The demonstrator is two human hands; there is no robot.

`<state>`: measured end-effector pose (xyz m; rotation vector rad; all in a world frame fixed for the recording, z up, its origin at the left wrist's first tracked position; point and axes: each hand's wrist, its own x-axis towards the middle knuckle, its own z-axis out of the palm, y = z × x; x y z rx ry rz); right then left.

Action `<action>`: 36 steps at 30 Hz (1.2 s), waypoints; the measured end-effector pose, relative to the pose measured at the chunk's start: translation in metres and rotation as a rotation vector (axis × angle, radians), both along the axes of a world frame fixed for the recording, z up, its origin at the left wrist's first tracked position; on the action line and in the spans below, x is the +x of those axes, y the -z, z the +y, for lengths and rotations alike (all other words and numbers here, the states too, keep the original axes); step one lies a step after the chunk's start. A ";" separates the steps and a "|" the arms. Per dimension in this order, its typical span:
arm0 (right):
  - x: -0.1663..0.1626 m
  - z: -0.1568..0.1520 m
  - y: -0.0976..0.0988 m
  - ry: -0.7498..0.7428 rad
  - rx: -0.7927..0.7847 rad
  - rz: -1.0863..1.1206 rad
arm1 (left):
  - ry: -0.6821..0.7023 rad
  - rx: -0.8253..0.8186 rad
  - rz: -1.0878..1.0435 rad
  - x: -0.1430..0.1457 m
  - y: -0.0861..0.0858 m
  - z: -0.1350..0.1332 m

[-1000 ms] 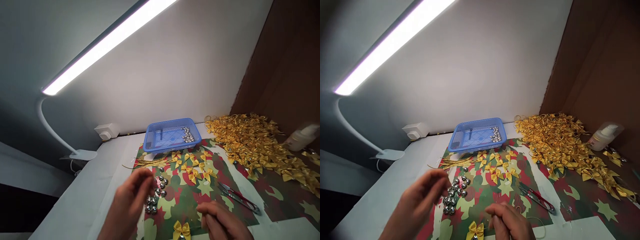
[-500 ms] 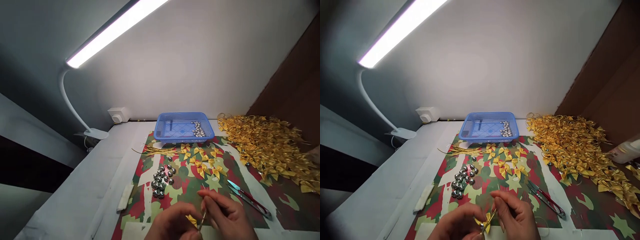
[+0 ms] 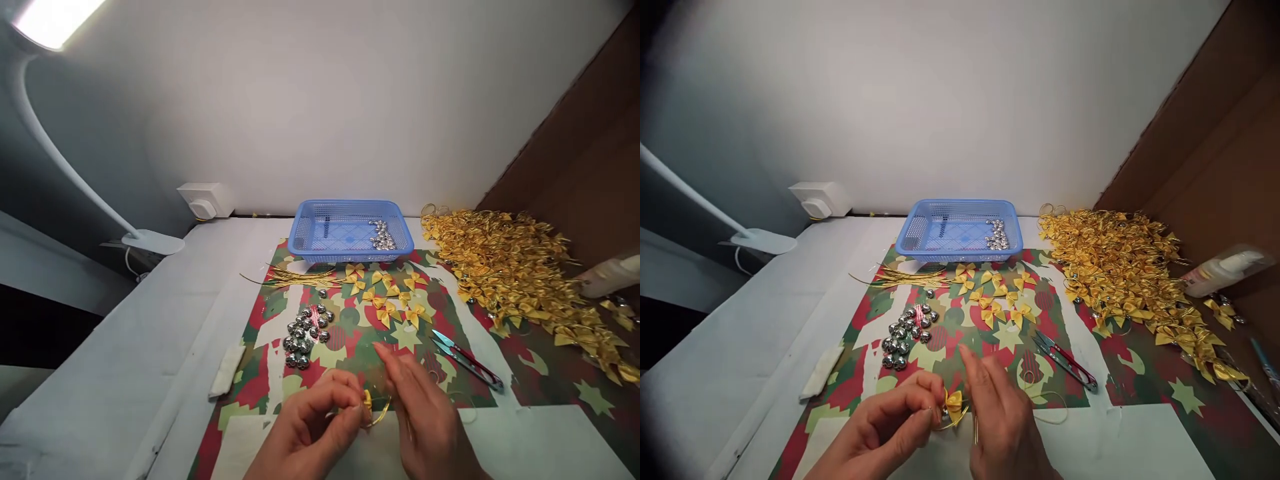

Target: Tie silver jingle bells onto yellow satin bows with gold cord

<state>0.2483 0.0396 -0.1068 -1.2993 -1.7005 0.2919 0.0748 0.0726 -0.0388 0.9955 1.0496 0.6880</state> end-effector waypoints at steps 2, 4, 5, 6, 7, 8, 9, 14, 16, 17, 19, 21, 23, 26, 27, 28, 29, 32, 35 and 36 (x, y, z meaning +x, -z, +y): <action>-0.001 -0.003 -0.001 -0.064 0.003 -0.021 | -0.008 -0.022 -0.003 0.002 0.002 0.000; -0.001 -0.004 -0.004 -0.100 0.003 0.018 | -0.021 -0.100 -0.038 0.005 0.002 -0.001; -0.001 -0.004 -0.006 -0.098 0.008 0.052 | -0.032 -0.136 -0.056 0.006 0.003 -0.002; -0.001 -0.004 -0.008 -0.087 0.017 0.093 | -0.048 -0.169 -0.070 0.008 0.003 -0.002; -0.001 -0.004 -0.010 -0.082 0.029 0.145 | -0.064 -0.192 -0.086 0.010 0.003 -0.003; -0.001 -0.004 -0.011 -0.094 0.039 0.206 | -0.082 -0.206 -0.103 0.011 0.003 -0.003; -0.001 -0.004 -0.013 -0.122 0.045 0.275 | -0.089 -0.210 -0.123 0.011 0.003 -0.003; -0.004 -0.005 -0.014 -0.138 -0.020 0.427 | -0.065 -0.210 -0.148 0.012 0.005 -0.003; -0.006 -0.005 -0.014 -0.062 -0.080 0.394 | -0.064 -0.250 -0.132 0.012 0.005 -0.004; -0.007 -0.006 -0.014 -0.032 -0.109 0.394 | -0.073 -0.271 -0.137 0.013 0.004 -0.004; -0.010 -0.008 -0.015 -0.001 -0.167 0.451 | -0.106 -0.307 -0.172 0.014 0.002 -0.003; -0.009 -0.009 -0.016 0.012 -0.237 0.590 | -0.143 -0.334 -0.228 0.014 -0.002 -0.002; -0.005 -0.009 -0.016 -0.006 -0.330 0.828 | -0.162 -0.351 -0.278 0.013 -0.006 -0.001; 0.004 -0.005 -0.015 -0.207 -0.477 1.291 | -0.165 -0.385 -0.320 0.010 -0.009 -0.001; 0.007 -0.003 -0.016 -0.294 -0.517 1.434 | -0.160 -0.392 -0.336 0.009 -0.009 -0.001; 0.008 -0.001 -0.017 -0.359 -0.555 1.555 | -0.156 -0.393 -0.354 0.008 -0.008 -0.001; 0.009 0.001 -0.018 -0.392 -0.593 1.652 | -0.155 -0.389 -0.374 0.007 -0.007 0.000; 0.005 0.004 -0.023 -0.373 -0.694 1.805 | -0.160 -0.340 -0.392 0.004 -0.003 0.000; 0.000 0.006 -0.024 -0.279 -0.707 1.786 | -0.216 -0.300 -0.322 0.002 -0.002 -0.002; -0.001 0.006 -0.024 -0.247 -0.687 1.752 | -0.234 -0.301 -0.301 0.001 -0.003 -0.003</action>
